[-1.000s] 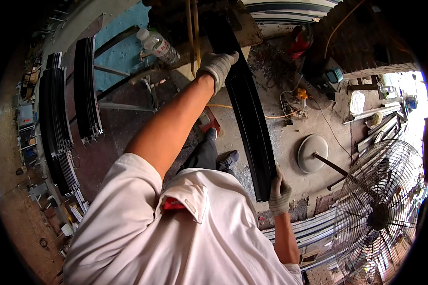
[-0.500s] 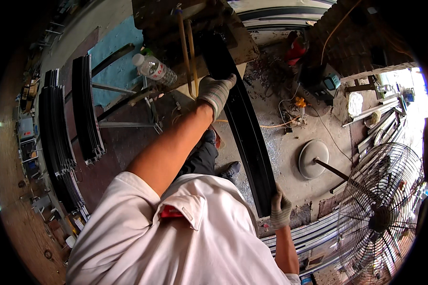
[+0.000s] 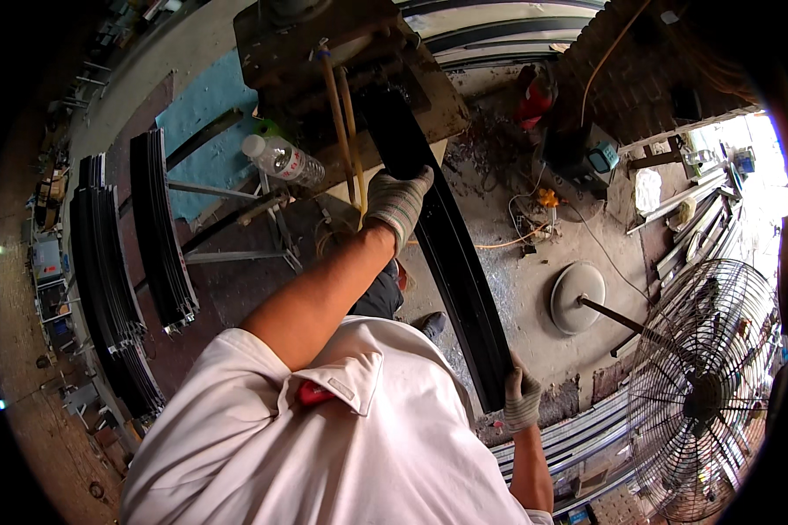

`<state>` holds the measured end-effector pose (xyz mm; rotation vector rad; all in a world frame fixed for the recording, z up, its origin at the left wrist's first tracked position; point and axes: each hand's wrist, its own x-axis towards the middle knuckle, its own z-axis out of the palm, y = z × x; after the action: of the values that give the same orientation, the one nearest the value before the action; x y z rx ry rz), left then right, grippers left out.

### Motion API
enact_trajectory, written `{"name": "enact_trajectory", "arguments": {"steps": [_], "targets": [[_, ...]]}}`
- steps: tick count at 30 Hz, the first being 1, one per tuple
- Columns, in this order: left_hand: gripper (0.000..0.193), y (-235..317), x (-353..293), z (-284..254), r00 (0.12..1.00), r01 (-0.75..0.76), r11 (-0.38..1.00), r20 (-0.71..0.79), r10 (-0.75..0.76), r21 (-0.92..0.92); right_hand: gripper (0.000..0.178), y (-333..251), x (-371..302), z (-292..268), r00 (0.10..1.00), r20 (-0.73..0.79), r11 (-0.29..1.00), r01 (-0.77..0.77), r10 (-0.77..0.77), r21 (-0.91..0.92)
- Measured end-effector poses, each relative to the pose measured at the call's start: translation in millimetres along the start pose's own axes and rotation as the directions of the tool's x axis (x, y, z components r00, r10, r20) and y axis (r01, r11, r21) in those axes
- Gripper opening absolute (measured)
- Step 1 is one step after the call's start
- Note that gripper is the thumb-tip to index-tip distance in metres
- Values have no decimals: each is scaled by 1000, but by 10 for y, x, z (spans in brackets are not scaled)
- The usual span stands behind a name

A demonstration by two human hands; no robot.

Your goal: The person repeatedly picks up long black metal profiles, places them into a cutting machine, and operates the lever to cut them. After each cut, the person removes the profile and places it on a nearby stack. The process is repeated multiple times in a workshop setting.

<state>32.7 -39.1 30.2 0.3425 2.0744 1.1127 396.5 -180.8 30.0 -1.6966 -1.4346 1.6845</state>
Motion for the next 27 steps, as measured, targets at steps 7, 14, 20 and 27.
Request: {"name": "enact_trajectory", "arguments": {"steps": [7, 14, 20, 27], "targets": [[50, -109, 85, 19, 999, 33, 998, 24, -32, -49, 39, 3, 12, 28, 1000, -7, 999, 27, -27, 18], [53, -58, 38, 10, 999, 38, 999, 39, -38, -4, 37, 95, 37, 28, 999, 1, 999, 36, -36, 31], [53, -188, 160, 35, 1000, 11, 999, 14, -12, 43, 37, 207, 126, 74, 995, 7, 993, 100, -101, 66], [52, -339, 203, 93, 996, -77, 990, 52, 71, 121, 38, 882, 558, 262, 986, 7, 986, 164, -164, 43]]}}
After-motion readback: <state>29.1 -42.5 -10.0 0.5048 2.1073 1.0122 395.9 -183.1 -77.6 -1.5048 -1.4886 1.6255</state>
